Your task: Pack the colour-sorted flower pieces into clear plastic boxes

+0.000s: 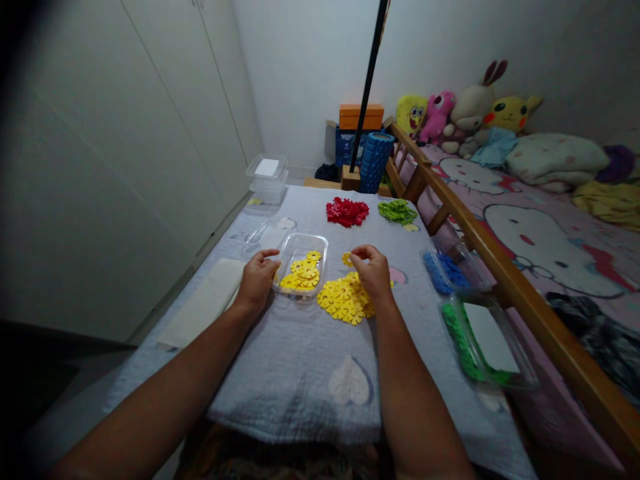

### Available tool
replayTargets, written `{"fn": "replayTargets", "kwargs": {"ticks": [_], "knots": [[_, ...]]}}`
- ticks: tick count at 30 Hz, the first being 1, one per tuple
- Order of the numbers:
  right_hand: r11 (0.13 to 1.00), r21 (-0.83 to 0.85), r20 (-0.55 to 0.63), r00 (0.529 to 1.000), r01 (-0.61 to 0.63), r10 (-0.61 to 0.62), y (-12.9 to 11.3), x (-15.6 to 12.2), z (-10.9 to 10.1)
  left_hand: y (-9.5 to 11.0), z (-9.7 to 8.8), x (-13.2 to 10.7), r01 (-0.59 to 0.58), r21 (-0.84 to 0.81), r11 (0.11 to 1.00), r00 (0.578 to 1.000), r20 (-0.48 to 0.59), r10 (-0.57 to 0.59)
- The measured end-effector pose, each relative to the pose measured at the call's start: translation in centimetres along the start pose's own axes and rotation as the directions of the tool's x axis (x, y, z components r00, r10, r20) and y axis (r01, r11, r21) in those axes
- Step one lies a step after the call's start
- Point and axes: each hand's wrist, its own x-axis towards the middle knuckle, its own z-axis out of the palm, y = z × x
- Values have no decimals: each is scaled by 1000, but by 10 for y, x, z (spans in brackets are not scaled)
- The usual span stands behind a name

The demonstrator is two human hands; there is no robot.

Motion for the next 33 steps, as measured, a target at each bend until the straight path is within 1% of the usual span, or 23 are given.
{"fn": "replayTargets", "kwargs": {"ticks": [2,4,8,11,15,18,21,26,33], "knots": [[999,18,-8,999,42,-42,-9,-6,8,0,0,0,-1,10,1000,1000,3,1],[994,-9,-7,994,106,-106,-19,-13,16,-1,-1,0,-2,18,1000,1000,13,2],[951,-134,22,960,280,-280,-37,-27,32,-4,-1,2,0,22,1000,1000,26,-1],[901,-249,68,935,355,-349,-45,-34,43,-4,-2,3,1,25,1000,999,38,-2],[851,-352,146,921,389,-361,-47,-36,53,-3,-1,2,-2,20,1000,999,43,1],[836,-385,181,920,392,-348,-46,-35,58,-4,-1,2,1,9,1000,999,48,-2],[841,-365,234,914,399,-332,-43,-34,60,-5,-1,3,-3,15,1000,999,50,2],[846,-335,342,890,414,-301,-40,-34,61,-5,-1,3,-5,14,1000,999,51,4],[825,-338,418,857,453,-300,-39,-34,61,-4,-2,3,-5,39,999,998,61,3]]}}
